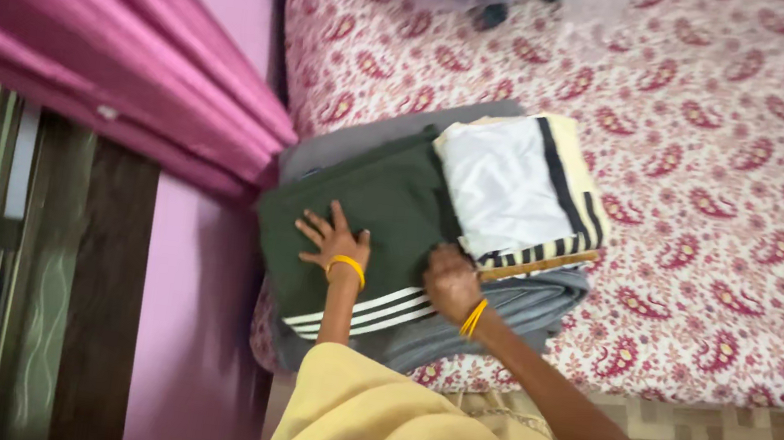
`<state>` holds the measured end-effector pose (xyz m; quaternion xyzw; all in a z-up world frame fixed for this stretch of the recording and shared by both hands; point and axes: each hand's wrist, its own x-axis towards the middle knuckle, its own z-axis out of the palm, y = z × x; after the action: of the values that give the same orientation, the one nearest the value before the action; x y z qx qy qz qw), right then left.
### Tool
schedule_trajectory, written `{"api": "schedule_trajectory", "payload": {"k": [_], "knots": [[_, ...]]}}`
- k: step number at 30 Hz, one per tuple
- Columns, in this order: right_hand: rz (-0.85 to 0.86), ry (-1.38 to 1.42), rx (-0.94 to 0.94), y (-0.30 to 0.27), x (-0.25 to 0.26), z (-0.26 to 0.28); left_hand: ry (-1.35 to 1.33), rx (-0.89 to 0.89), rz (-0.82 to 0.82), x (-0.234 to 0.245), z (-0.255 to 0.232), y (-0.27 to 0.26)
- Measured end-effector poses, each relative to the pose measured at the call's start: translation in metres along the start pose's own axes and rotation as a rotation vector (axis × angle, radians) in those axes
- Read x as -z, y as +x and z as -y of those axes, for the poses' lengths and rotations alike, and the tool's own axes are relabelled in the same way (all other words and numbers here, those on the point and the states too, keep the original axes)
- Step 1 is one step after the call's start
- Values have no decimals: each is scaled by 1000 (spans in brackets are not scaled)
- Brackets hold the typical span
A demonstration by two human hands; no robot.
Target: The person folds a pair of trousers and places them on a stack of clothes, then maneuvers a black bag into a storage container and packs various tubes and a small box into a white and pink bag.
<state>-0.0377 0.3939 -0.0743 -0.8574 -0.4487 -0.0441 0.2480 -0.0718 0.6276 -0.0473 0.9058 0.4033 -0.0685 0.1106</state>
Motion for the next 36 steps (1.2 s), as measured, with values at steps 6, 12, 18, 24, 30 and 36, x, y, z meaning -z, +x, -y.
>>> {"api": "schedule_trajectory", "payload": {"k": [6,12,18,24,30,36], "knots": [[420,754,-261,-47,103,103,-933,-400,58,52,-72,41],[491,940,162,-110,228,106,-650,-774,-115,145,-154,45],[470,854,439,-180,333,81,-269,-696,-43,121,-277,-20],[383,682,572,-279,394,21,38,-921,218,12,-421,-144],[336,534,588,-312,430,-64,62,-1090,294,-61,-465,-229],[213,391,530,-290,453,-95,197,-866,436,-80,-449,-191]]}}
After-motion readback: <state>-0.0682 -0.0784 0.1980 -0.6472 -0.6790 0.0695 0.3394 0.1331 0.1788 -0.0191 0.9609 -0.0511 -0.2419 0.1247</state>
